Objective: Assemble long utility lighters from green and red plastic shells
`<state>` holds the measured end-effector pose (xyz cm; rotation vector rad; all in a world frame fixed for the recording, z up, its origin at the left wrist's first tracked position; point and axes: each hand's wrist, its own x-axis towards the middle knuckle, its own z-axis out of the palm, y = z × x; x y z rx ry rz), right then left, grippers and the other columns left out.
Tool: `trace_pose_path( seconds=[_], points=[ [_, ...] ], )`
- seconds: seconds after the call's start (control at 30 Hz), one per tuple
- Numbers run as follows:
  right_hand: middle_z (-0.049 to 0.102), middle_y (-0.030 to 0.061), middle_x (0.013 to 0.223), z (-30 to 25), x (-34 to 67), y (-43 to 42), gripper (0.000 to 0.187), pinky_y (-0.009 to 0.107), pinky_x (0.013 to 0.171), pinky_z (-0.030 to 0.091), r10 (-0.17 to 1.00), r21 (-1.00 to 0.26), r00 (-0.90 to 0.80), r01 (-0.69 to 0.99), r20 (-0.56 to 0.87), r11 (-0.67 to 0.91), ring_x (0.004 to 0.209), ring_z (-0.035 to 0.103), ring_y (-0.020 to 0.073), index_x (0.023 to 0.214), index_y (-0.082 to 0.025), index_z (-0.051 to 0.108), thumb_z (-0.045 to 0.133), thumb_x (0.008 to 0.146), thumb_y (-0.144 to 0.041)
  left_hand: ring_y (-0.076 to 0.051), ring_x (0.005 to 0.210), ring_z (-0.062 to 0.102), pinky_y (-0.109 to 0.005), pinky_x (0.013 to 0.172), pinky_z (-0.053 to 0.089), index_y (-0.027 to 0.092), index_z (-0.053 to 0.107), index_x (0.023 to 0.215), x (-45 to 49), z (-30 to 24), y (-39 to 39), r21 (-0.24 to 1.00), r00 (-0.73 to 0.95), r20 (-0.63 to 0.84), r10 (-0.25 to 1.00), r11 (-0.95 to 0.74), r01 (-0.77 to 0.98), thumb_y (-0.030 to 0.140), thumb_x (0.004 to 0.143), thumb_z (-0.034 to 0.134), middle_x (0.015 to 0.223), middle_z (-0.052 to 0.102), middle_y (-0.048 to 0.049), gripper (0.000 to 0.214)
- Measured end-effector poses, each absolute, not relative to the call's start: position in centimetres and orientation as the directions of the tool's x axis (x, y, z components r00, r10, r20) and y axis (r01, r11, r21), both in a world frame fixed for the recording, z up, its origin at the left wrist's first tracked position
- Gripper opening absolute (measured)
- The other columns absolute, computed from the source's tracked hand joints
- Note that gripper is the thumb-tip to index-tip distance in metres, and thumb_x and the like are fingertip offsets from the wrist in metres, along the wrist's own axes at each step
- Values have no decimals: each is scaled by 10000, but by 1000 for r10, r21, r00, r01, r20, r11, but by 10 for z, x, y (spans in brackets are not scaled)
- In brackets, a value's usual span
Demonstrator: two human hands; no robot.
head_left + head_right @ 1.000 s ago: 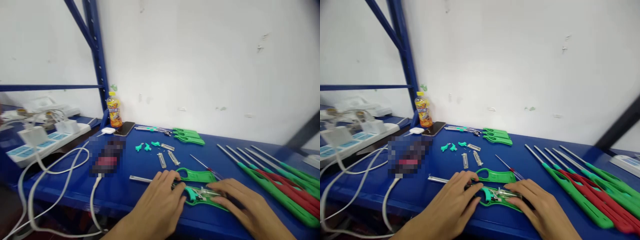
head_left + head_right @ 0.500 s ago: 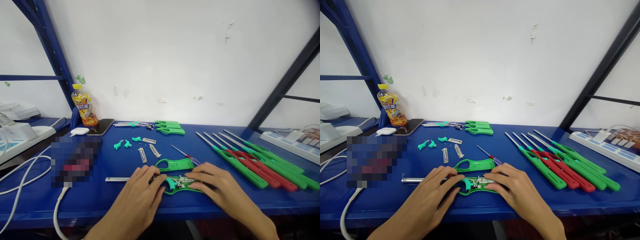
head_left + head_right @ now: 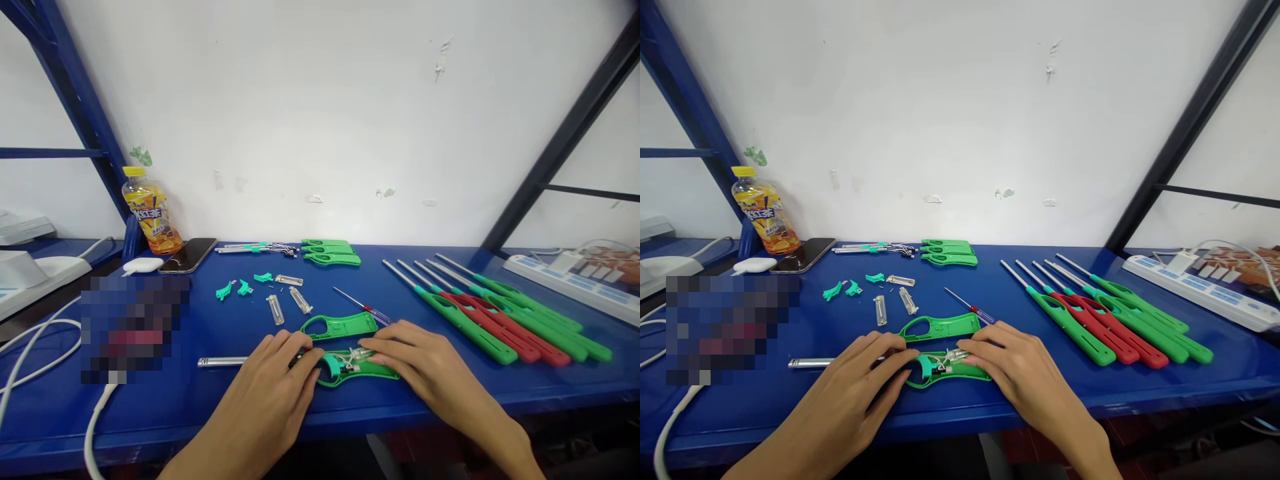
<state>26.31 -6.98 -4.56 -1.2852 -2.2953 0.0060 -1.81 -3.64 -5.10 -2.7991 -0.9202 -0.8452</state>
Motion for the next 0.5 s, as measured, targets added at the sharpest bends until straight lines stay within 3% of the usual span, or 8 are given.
trace_pose_path(
  seconds=[0.17, 0.37, 0.5],
  points=[
    [769, 85, 1121, -43, 262, -70, 329, 351, 826, 591, 794, -241, -439, 790, 421, 565, 983, 710, 232, 1243, -246, 766, 479, 1114, -341, -265, 978, 702, -463, 885, 601, 217, 704, 1202, -19, -51, -33, 118, 685, 521, 509, -838, 533, 166, 1079, 444, 1102, 715, -73, 292],
    [762, 76, 1123, -41, 261, -72, 283, 360, 831, 563, 786, -256, -460, 769, 412, 585, 988, 689, 233, 1233, -250, 769, 524, 1100, -300, -267, 987, 696, -515, 960, 576, 215, 696, 1214, -20, -52, -32, 141, 693, 494, 525, -835, 532, 161, 1082, 454, 1113, 714, -67, 281],
    [757, 67, 1133, -42, 261, -73, 265, 367, 843, 553, 799, -291, -443, 767, 406, 572, 1007, 686, 234, 1222, -258, 782, 555, 1089, -294, -287, 988, 679, -539, 919, 578, 227, 672, 1224, -20, -50, -32, 160, 700, 458, 547, -826, 541, 148, 1069, 470, 1117, 697, -66, 267]
  ],
)
